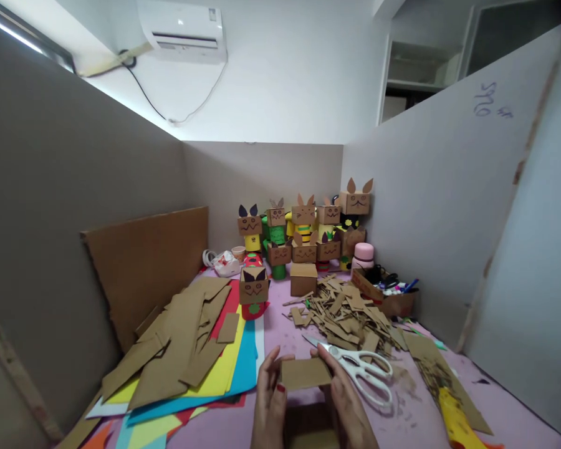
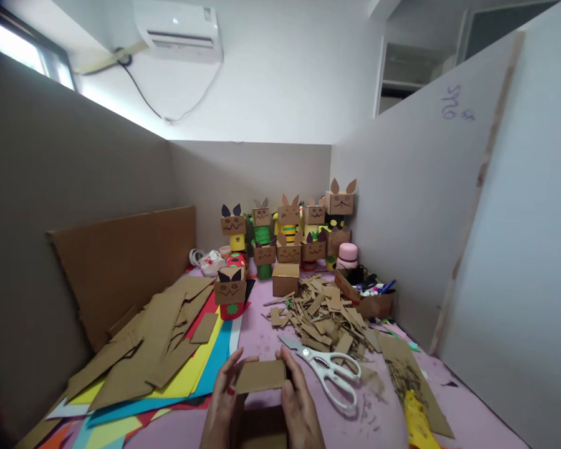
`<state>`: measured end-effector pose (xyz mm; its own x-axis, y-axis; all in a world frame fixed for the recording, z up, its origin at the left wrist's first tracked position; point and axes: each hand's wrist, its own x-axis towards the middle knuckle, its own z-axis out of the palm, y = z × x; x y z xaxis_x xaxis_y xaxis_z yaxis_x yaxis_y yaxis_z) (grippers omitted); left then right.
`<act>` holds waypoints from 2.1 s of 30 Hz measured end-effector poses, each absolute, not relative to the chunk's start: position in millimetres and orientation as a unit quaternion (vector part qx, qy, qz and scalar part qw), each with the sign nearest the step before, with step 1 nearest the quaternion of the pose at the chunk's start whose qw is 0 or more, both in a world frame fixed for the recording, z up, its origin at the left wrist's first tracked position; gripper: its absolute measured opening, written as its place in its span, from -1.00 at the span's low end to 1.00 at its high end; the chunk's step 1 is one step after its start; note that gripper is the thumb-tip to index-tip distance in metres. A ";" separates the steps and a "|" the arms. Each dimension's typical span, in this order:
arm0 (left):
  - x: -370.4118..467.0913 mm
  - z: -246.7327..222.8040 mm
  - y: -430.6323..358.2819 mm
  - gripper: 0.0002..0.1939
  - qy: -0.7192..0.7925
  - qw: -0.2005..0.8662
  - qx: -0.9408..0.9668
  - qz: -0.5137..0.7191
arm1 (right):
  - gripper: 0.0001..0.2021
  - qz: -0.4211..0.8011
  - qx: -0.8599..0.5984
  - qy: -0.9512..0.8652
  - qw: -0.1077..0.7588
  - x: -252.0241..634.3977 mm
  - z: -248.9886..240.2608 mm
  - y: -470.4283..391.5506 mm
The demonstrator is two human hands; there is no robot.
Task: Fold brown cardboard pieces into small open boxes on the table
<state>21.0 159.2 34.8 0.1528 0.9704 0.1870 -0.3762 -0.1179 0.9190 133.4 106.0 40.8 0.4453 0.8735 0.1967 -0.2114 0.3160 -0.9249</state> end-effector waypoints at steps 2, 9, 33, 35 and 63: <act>20.1 41.3 150.6 -0.34 0.292 0.582 0.489 0.581 | -0.42 0.388 -0.436 -0.359 0.729 132.0 42.0 103.4; 21.2 45.0 139.4 -0.36 0.312 0.602 0.482 0.554 | -0.39 0.429 -0.419 -0.313 0.737 132.2 43.9 96.0; 22.0 51.8 122.2 -0.35 0.239 0.508 0.569 0.601 | -0.40 0.477 -0.341 -0.275 0.762 128.2 55.8 86.5; 22.4 50.2 123.9 -0.32 0.236 0.514 0.576 0.590 | -0.42 0.462 -0.350 -0.277 0.766 129.0 53.1 87.6; 24.8 39.7 142.1 -0.07 0.204 0.684 0.495 0.496 | -0.51 0.720 -0.266 -0.013 0.641 142.2 63.2 100.4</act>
<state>24.8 142.1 39.7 0.4247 0.8801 0.2123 -0.4765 0.0179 0.8790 142.2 100.4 63.2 -0.0368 0.9299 -0.3659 -0.9157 -0.1781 -0.3603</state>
